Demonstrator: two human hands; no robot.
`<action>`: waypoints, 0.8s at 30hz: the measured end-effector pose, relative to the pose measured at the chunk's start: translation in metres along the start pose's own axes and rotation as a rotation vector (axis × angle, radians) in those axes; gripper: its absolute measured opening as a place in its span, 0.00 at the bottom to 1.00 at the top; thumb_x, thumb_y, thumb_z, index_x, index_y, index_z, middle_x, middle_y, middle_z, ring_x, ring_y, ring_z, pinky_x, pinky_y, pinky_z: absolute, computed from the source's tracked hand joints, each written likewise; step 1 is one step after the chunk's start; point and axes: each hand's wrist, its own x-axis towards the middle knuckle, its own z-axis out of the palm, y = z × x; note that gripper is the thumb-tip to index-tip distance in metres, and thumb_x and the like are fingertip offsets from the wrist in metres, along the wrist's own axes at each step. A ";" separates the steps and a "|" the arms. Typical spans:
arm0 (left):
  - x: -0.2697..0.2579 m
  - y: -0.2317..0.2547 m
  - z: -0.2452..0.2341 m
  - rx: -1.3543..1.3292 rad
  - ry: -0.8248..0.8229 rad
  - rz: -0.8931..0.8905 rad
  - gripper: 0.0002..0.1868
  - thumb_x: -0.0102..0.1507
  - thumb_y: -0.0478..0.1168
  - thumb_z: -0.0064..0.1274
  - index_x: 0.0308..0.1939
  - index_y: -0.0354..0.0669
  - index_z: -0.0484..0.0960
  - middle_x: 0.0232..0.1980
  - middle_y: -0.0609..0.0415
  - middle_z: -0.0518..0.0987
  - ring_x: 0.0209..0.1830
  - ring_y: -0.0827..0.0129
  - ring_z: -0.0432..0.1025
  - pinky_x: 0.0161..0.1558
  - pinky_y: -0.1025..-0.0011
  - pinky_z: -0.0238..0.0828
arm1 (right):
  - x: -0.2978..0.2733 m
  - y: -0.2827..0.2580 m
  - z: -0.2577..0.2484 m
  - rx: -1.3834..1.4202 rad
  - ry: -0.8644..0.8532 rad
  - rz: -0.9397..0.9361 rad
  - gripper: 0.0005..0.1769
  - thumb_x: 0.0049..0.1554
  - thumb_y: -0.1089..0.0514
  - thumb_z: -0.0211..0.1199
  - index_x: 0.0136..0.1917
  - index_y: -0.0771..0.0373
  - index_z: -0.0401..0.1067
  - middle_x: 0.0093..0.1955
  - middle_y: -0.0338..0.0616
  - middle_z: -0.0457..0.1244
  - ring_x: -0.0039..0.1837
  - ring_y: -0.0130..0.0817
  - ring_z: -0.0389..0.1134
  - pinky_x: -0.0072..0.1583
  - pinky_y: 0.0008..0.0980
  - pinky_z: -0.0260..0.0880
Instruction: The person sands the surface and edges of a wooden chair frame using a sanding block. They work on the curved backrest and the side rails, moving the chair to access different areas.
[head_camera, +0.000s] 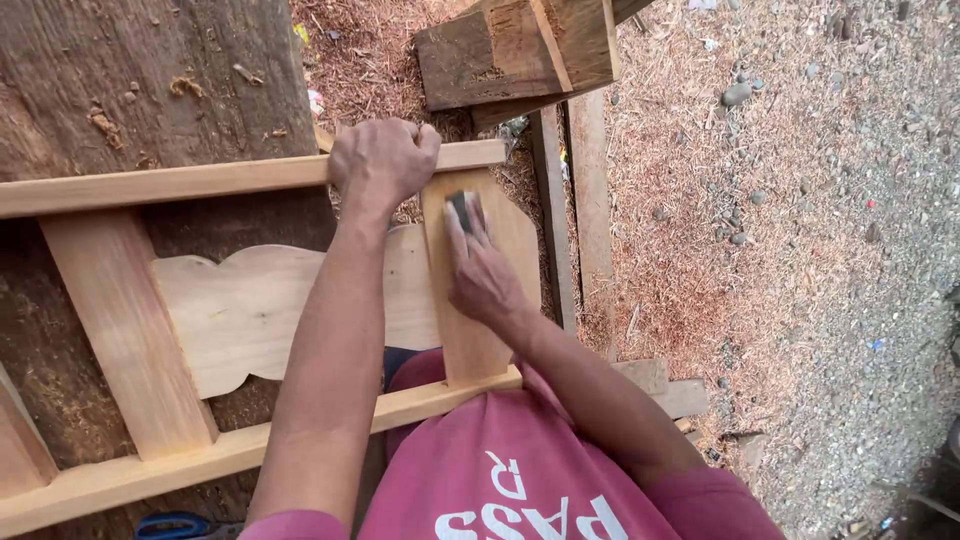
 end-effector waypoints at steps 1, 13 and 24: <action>-0.003 0.001 -0.003 -0.003 -0.008 -0.011 0.26 0.65 0.57 0.39 0.26 0.47 0.86 0.29 0.36 0.83 0.43 0.44 0.81 0.43 0.50 0.69 | 0.010 -0.002 0.000 0.003 -0.013 -0.002 0.62 0.37 0.63 0.53 0.83 0.75 0.36 0.71 0.69 0.61 0.85 0.61 0.39 0.81 0.54 0.40; 0.003 0.003 0.002 0.075 -0.014 0.005 0.26 0.65 0.57 0.37 0.34 0.49 0.89 0.30 0.40 0.84 0.45 0.46 0.82 0.50 0.53 0.67 | 0.014 0.002 -0.002 0.038 0.036 -0.020 0.60 0.37 0.67 0.51 0.82 0.76 0.38 0.64 0.73 0.65 0.83 0.65 0.44 0.79 0.57 0.45; -0.006 0.008 -0.014 0.057 0.001 0.001 0.27 0.63 0.56 0.37 0.37 0.46 0.90 0.35 0.39 0.85 0.45 0.44 0.81 0.46 0.49 0.73 | -0.014 -0.007 0.001 -0.026 -0.075 -0.015 0.63 0.35 0.65 0.55 0.83 0.76 0.38 0.66 0.68 0.66 0.83 0.64 0.44 0.77 0.54 0.49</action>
